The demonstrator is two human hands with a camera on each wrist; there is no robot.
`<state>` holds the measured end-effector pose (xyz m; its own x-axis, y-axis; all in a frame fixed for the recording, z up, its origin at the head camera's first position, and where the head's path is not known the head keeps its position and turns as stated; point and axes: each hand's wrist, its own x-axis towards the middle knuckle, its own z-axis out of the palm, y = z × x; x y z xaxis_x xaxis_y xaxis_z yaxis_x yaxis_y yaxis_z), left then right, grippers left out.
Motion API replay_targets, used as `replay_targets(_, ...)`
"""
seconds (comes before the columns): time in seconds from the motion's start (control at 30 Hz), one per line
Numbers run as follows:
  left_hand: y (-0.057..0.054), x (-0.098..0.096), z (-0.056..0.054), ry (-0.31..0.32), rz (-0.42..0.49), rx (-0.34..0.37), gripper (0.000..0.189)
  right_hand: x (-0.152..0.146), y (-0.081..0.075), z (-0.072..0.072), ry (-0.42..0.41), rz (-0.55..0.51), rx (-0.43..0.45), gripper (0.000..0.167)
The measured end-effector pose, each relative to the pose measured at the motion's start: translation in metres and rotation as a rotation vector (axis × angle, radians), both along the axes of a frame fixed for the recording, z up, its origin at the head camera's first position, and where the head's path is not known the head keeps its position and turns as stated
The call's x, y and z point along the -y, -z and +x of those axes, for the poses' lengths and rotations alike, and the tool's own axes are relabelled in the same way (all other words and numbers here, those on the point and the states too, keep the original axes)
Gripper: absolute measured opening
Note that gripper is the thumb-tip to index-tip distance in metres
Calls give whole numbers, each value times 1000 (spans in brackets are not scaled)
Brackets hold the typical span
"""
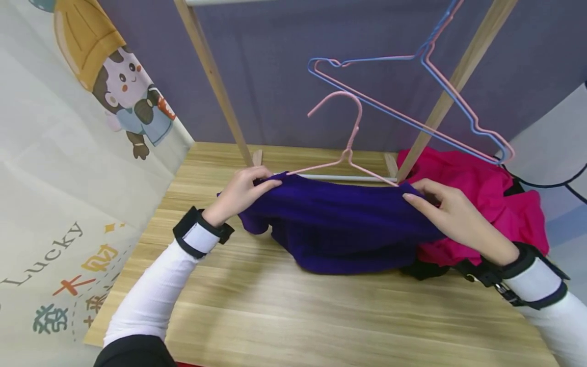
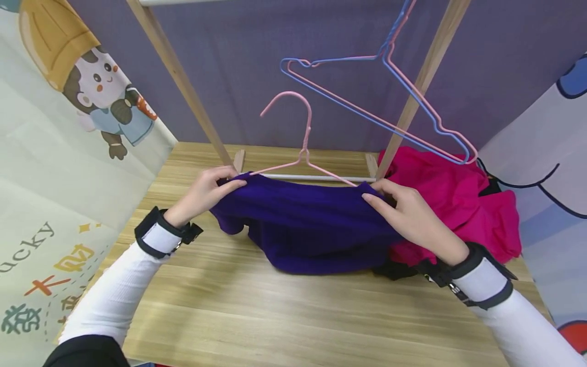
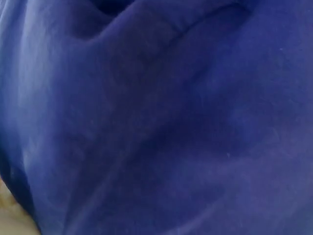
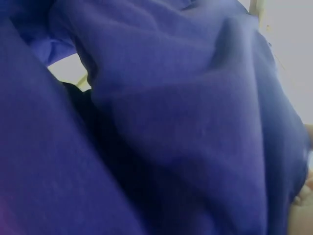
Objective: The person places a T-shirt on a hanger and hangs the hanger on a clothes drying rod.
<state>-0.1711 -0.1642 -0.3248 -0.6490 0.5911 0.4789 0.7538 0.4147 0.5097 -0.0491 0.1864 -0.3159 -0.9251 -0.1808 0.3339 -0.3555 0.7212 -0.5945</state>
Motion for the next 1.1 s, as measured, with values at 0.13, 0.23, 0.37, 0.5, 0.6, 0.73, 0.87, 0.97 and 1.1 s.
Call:
replay_targets(0.13, -2, 0, -4, -33, 23, -39, 7, -8, -4, 2, -93, 11, 69, 8)
replay_targets(0.23, -3, -1, -8, -59, 54, -61, 7, -11, -8, 6, -211, 25, 104, 13)
replay_targets(0.37, -3, -3, -13, -33, 87, -82, 5, -8, -14, 17, -436, 26, 166, 20)
replay_targets(0.5, -5, -7, -16, -25, 72, -89, 6, -1, -16, 28, -650, -16, 287, 19)
replay_targets(0.6, -10, -11, -19, -38, 72, -70, 10, 5, -15, 32, -736, -66, 386, 17)
replay_targets(0.73, -17, -21, -24, -34, 136, -43, 13, 15, -13, 37, -777, -147, 439, 21)
replay_targets(0.87, -25, -31, -31, -34, 227, -37, 15, 29, -14, 38, -766, -203, 441, 22)
replay_targets(0.97, -32, -36, -35, -76, 272, -4, 19, 43, -17, 37, -743, -268, 452, 19)
replay_targets(1.1, -36, -38, -36, -126, 304, 112, 29, 65, -19, 29, -730, -367, 416, 15)
